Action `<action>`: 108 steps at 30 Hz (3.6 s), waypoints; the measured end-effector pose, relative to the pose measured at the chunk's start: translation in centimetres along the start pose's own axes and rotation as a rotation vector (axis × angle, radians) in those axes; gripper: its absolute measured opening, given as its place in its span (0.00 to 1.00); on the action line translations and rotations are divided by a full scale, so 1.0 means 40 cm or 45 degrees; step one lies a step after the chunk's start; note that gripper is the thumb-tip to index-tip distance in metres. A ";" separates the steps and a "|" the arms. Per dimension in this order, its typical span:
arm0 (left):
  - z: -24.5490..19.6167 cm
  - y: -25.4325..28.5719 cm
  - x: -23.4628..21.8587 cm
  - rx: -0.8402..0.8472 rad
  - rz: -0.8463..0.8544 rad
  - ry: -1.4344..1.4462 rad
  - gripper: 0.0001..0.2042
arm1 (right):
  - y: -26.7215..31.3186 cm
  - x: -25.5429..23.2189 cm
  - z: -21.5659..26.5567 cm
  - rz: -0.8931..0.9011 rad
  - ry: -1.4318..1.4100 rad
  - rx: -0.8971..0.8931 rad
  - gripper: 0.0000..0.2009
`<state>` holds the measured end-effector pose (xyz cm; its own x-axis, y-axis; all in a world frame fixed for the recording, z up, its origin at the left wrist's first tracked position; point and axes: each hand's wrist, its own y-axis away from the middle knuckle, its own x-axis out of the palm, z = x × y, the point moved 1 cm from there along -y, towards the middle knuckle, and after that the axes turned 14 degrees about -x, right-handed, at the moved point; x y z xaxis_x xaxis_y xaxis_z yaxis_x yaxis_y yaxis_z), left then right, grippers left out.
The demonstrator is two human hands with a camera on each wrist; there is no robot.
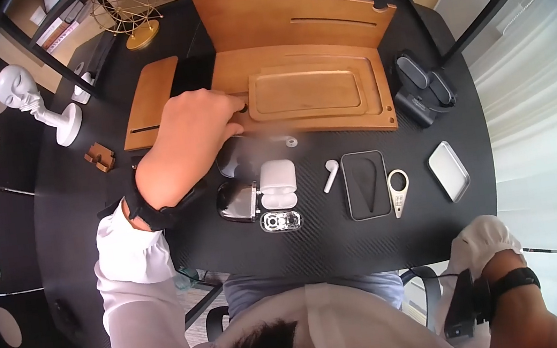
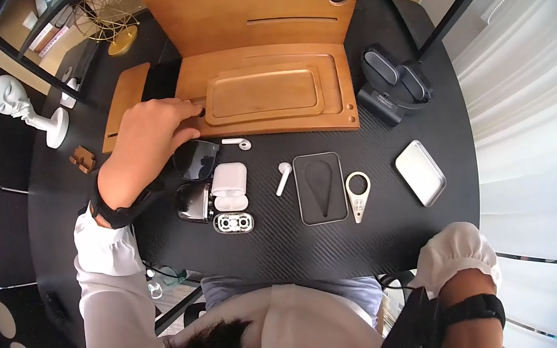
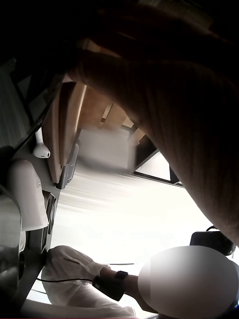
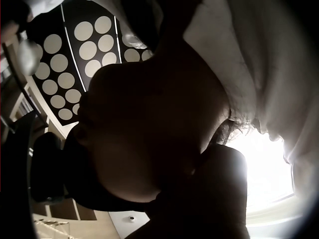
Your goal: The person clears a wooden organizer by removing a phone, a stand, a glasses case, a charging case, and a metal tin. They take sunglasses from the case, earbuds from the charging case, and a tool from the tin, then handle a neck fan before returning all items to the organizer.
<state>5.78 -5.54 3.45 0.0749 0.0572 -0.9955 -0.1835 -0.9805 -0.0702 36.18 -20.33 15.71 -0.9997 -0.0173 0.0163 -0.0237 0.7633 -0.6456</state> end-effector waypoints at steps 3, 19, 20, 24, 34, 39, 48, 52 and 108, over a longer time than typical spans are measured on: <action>0.002 -0.004 -0.005 -0.010 0.042 -0.003 0.16 | 0.028 0.026 -0.013 -0.048 0.096 -0.170 0.21; -0.059 0.091 0.031 0.702 0.359 0.397 0.26 | 0.146 -0.091 -0.081 -0.459 -0.021 1.089 0.07; -0.059 0.086 0.028 0.692 0.354 0.421 0.25 | 0.187 -0.053 -0.103 -0.330 0.014 1.363 0.06; -0.064 0.067 0.010 0.606 0.481 0.475 0.20 | 0.345 0.113 -0.118 1.214 -0.136 1.794 0.05; -0.058 0.076 -0.165 0.592 0.308 0.920 0.16 | 0.522 0.178 0.038 1.729 -0.534 1.446 0.05; -0.037 0.040 -0.167 0.207 0.203 1.360 0.17 | 0.514 0.182 0.040 1.694 -0.530 1.523 0.06; -0.028 0.011 -0.149 0.104 0.303 1.749 0.25 | 0.520 0.169 0.032 1.661 -0.566 1.583 0.08; -0.021 0.012 -0.146 0.075 0.119 1.471 0.26 | 0.420 0.149 -0.055 1.442 -0.748 1.770 0.09; -0.067 0.025 -0.106 0.034 0.239 1.695 0.26 | 0.306 0.124 -0.108 0.714 -0.169 1.693 0.10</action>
<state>7.89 -7.27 7.76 0.9327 -0.3163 -0.1734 -0.3137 -0.9486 0.0429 30.94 -8.29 11.21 -0.8686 -0.0382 -0.4940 0.4537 -0.4621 -0.7620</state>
